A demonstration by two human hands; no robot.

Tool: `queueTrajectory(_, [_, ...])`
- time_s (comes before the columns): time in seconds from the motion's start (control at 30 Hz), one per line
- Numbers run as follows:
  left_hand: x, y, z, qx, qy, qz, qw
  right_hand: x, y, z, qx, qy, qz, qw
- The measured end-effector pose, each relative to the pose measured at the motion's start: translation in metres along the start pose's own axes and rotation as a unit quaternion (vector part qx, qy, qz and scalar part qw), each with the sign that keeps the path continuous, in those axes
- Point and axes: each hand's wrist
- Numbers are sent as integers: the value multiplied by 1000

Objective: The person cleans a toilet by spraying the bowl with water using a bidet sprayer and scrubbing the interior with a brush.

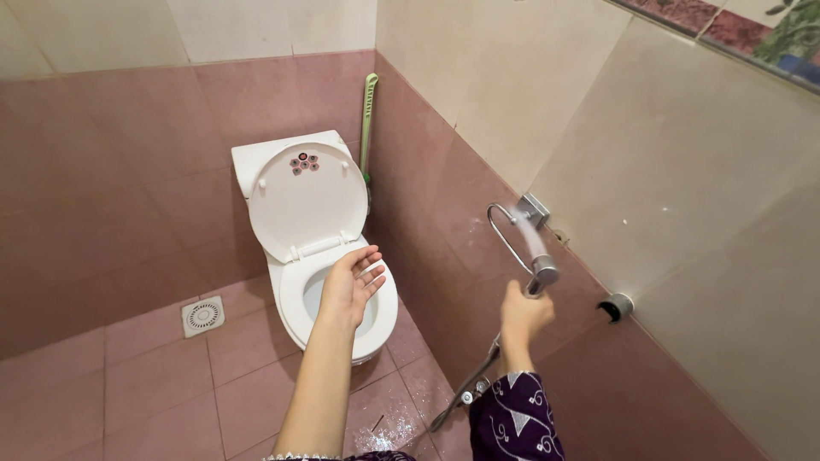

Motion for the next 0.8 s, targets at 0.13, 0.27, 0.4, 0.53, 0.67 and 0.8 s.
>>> queueTrajectory(0.13, [-2, -3, -1, 2, 0, 9, 1000, 13, -2, -5, 10, 20, -11, 1000])
queueTrajectory(0.27, [-1, -6, -3, 3, 4, 15, 1000, 16, -3, -8, -24, -8, -24, 999])
queueTrajectory(0.4, [-8, -7, -5, 11, 0, 9, 1000, 30, -6, -9, 18, 77, -64, 995])
queueTrajectory(0.53, [-17, -7, -8, 18, 0, 9, 1000, 51, -10, 1, 6, 82, -44, 996])
queueTrajectory(0.67, [-20, -10, -8, 34, 7, 17, 999, 63, -15, 7, 17, 60, -50, 997])
queueTrajectory(0.8, [-25, -19, 3, 36, -3, 15, 999, 72, -20, 13, 40, 65, -55, 996])
Point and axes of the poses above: each hand's wrist, its own z-axis away from the middle knuckle, its own y-axis out of the palm, x = y × z, and after that the axes turned 6 degrees about -z, right-handed
